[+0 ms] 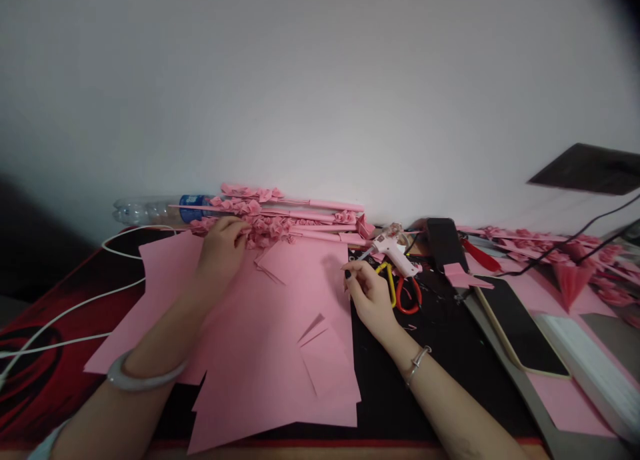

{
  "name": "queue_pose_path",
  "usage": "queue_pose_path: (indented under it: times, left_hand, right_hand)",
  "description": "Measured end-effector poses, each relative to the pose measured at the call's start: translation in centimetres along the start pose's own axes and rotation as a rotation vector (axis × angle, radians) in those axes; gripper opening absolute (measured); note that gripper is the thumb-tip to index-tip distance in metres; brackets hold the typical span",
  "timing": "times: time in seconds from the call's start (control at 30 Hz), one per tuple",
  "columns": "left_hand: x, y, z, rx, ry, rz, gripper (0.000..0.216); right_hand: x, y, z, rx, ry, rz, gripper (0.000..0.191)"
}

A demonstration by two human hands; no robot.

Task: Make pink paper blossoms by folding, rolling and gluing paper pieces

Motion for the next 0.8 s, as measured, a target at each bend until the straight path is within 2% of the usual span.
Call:
queue_pose_path:
  times: [0.33, 0.8]
  left_hand:
    - [1.9, 2.0, 0.1, 0.063, 0.042, -0.027, 0.034]
    - [1.0, 1.6, 0.0, 0.085, 0.018, -0.047, 0.032]
  right_hand:
    - [0.1, 0.0, 0.0, 0.000, -0.009, -0.001, 0.015]
    - [0.1, 0.0, -0.1, -0.004, -0.005, 0.015, 0.016]
Point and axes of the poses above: each hand's wrist, its own z-axis away from the middle knuckle, its own y-axis out of the palm, x = y × z, the point moved 6 cm from there along -z, towards the middle knuckle, and after that the axes turned 7 degrees about -z, right-handed, at the moved point
